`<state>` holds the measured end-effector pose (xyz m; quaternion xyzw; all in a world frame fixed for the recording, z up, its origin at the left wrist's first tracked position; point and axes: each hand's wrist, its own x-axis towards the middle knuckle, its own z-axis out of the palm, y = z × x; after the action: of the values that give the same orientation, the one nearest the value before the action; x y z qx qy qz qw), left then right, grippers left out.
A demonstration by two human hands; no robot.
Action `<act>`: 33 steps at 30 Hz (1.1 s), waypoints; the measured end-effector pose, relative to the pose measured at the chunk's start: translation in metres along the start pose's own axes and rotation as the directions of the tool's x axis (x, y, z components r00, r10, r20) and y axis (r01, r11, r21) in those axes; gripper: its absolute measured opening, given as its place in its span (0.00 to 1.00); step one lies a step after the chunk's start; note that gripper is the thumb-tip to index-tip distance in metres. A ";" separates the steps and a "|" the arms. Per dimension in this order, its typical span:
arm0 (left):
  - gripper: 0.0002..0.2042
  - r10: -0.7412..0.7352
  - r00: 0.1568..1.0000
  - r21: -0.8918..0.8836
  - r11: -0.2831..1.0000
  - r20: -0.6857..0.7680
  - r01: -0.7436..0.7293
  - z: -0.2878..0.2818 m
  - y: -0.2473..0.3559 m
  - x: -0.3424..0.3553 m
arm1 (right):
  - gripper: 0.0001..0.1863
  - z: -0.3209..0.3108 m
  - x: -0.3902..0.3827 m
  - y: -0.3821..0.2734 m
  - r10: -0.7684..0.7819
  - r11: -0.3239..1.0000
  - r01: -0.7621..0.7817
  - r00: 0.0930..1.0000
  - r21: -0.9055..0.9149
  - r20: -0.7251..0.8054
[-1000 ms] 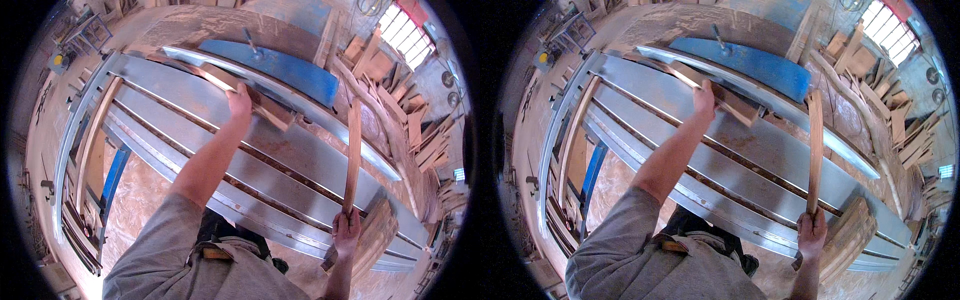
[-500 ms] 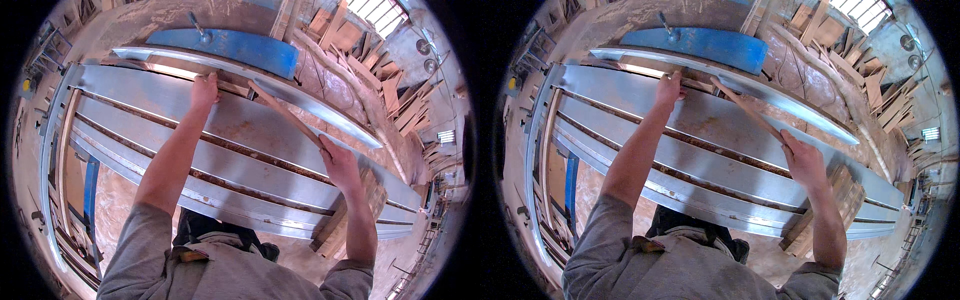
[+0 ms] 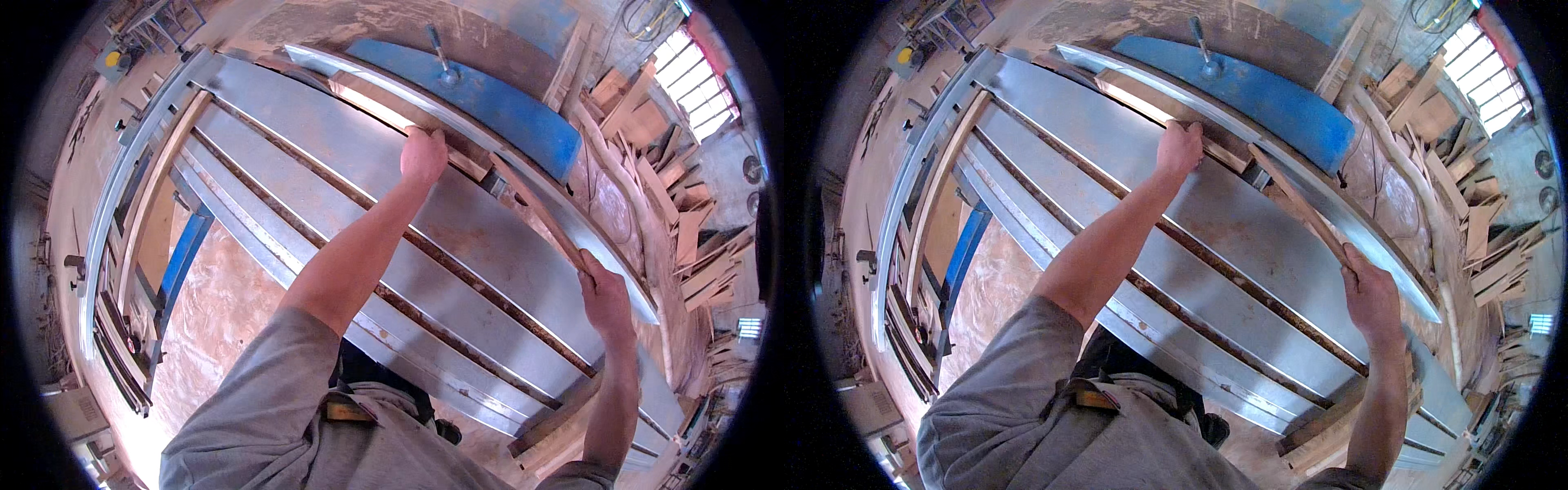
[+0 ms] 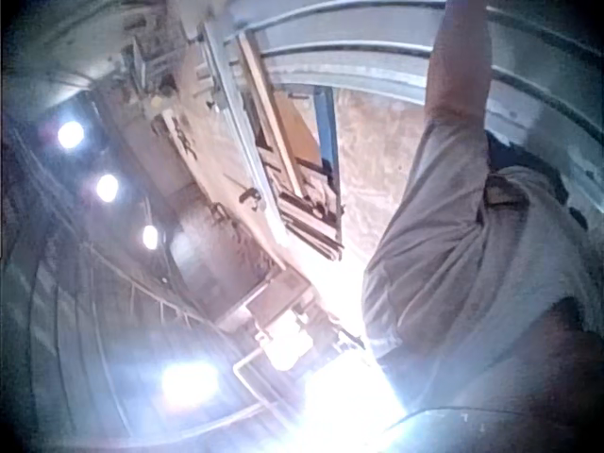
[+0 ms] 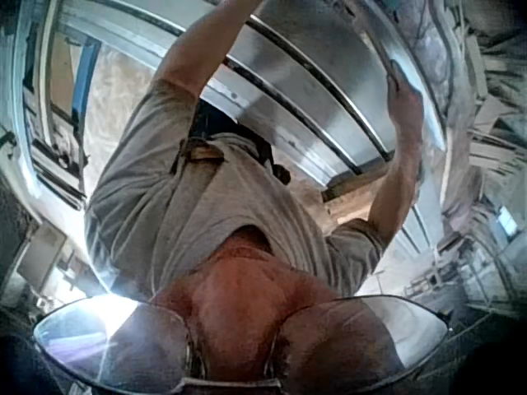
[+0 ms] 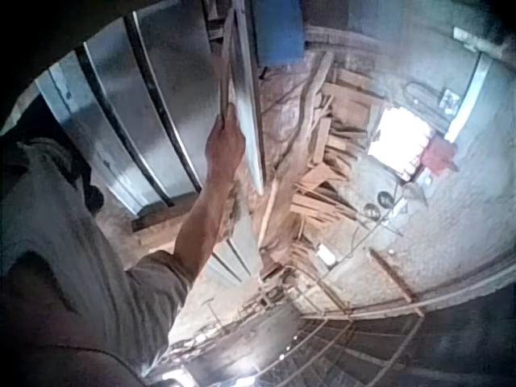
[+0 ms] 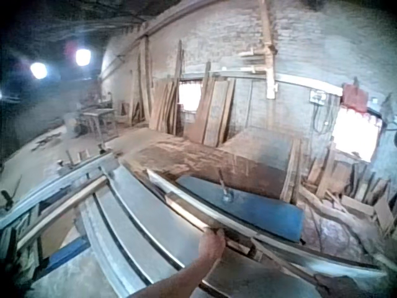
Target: The person operates a table saw to cut wooden planks into smaller pieces. They feed the wood through the saw, use a push stick for safety, and stack the cut pieces on the floor.
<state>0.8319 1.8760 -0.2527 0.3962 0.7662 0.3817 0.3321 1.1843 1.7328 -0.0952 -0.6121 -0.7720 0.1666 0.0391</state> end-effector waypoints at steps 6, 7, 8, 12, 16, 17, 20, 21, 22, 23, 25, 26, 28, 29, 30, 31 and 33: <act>0.25 0.004 1.000 -0.025 1.000 -0.002 -0.004 -0.012 -0.011 0.024 | 0.20 0.001 0.023 -0.008 -0.043 0.999 0.043 0.999 0.001 0.000; 0.25 0.015 1.000 -0.032 0.999 -0.004 -0.015 -0.013 -0.014 0.028 | 0.19 0.002 0.026 -0.009 -0.092 0.996 0.092 0.995 0.007 -0.033; 0.25 0.002 1.000 -0.043 0.999 -0.010 -0.002 -0.015 -0.015 0.033 | 0.19 0.004 0.029 -0.011 -0.139 0.990 0.140 0.988 0.011 -0.066; 0.24 -0.039 0.999 -0.088 0.995 -0.007 0.039 -0.028 -0.021 0.051 | 0.19 0.006 0.042 -0.019 -0.119 0.993 0.119 0.993 0.025 -0.023; 0.23 -0.064 0.997 0.039 0.997 -0.045 0.066 -0.049 -0.015 0.062 | 0.19 0.010 0.054 -0.033 -0.215 0.977 0.215 0.974 -0.005 -0.073; 0.24 -0.064 0.997 -0.017 0.998 -0.036 0.063 -0.055 -0.012 0.061 | 0.19 0.011 0.056 -0.037 -0.209 0.978 0.209 0.975 -0.011 -0.078; 0.26 0.034 0.989 0.149 0.989 -0.146 -0.012 -0.071 -0.001 0.044 | 0.19 0.013 0.065 -0.050 -0.170 0.985 0.168 0.984 -0.047 -0.058; 0.25 0.102 0.988 0.209 0.975 -0.118 -0.076 -0.076 0.004 0.034 | 0.19 0.014 0.069 -0.055 -0.153 0.987 0.150 0.987 -0.062 -0.045; 0.25 0.165 0.983 0.272 0.953 -0.086 -0.137 -0.082 0.008 0.023 | 0.19 0.014 0.073 -0.060 -0.167 0.984 0.164 0.985 -0.070 -0.038; 0.24 0.225 0.973 0.332 0.922 -0.049 -0.197 -0.087 0.012 0.011 | 0.19 0.014 0.078 -0.066 -0.181 0.981 0.178 0.983 -0.078 -0.031; 0.27 0.344 0.938 0.359 0.872 0.035 -0.333 -0.097 0.019 -0.017 | 0.18 0.014 0.087 -0.079 -0.202 0.976 0.199 0.979 -0.089 -0.025; 0.29 0.399 0.914 0.368 0.840 0.079 -0.398 -0.101 0.019 -0.034 | 0.17 0.015 0.092 -0.087 -0.209 0.974 0.206 0.978 -0.092 -0.024; 0.30 0.616 0.777 0.463 0.655 0.129 -0.597 -0.110 0.018 -0.064 | 0.16 0.018 0.105 -0.104 -0.201 0.977 0.200 0.980 -0.080 -0.002; 0.30 0.668 0.717 0.521 0.549 0.196 -0.654 -0.115 0.017 -0.078 | 0.15 0.020 0.113 -0.114 -0.180 0.981 0.181 0.983 -0.065 0.021; 0.31 0.693 0.683 0.504 0.515 0.231 -0.693 -0.121 0.014 -0.092 | 0.14 0.022 0.120 -0.123 -0.158 0.986 0.161 0.986 -0.051 0.044; 0.32 0.677 0.675 0.502 0.492 0.294 -0.711 -0.127 0.010 -0.105 | 0.14 0.025 0.126 -0.132 -0.172 0.984 0.174 0.984 -0.042 0.048; 0.33 0.655 0.654 0.497 0.453 0.378 -0.740 -0.143 0.001 -0.131 | 0.13 0.029 0.141 -0.151 -0.211 0.977 0.212 0.977 -0.012 0.042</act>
<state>0.7767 1.7177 -0.1549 0.7839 0.5903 0.1865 0.0477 1.0014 1.8323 -0.0968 -0.5234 -0.8347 0.1675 0.0357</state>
